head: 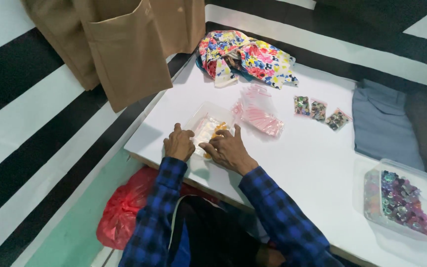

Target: Sorting small colorful buttons from a large tray into smaller containers and plastic bags

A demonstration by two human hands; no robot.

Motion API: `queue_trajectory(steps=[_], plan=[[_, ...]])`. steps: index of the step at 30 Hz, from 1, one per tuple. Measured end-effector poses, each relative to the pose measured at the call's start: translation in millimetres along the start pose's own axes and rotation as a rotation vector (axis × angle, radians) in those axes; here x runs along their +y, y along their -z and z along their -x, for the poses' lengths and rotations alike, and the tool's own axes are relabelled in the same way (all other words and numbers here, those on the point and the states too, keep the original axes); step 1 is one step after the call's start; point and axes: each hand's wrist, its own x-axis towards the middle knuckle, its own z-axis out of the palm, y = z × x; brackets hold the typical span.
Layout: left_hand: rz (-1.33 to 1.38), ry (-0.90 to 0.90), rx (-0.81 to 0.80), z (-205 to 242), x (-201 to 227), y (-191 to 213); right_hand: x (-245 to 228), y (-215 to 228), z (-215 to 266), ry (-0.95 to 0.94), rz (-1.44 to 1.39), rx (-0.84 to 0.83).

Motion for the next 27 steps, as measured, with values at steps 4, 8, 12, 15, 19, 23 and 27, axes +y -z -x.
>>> queue_trajectory(steps=[4, 8, 12, 15, 19, 23, 27], plan=[[-0.073, -0.004, 0.005, -2.1, 1.5, -0.5, 6.7, -6.1, -0.7, 0.023, -0.010, 0.020], [0.002, -0.002, -0.001, -3.7, -3.9, -2.3, 9.0, -13.6, -1.2, 0.034, 0.008, 0.031], [0.005, 0.008, -0.011, -3.2, -3.4, -0.8, 12.1, -21.0, -2.5, 0.040, 0.018, 0.034], [0.004, 0.017, -0.029, 4.3, 4.0, 7.1, 14.2, -26.2, -3.2, 0.049, 0.024, 0.049], [0.004, -0.004, -0.030, 2.7, -1.4, 4.7, 10.3, -22.1, 0.2, 0.035, 0.004, 0.056], [-0.058, -0.098, 0.137, 25.0, 15.8, 23.4, 5.6, -17.3, 6.3, 0.087, 0.013, 0.302], [-0.078, -0.255, 0.473, 58.2, 54.6, 59.7, 6.9, -4.2, 12.8, 0.086, -0.014, 0.626]])
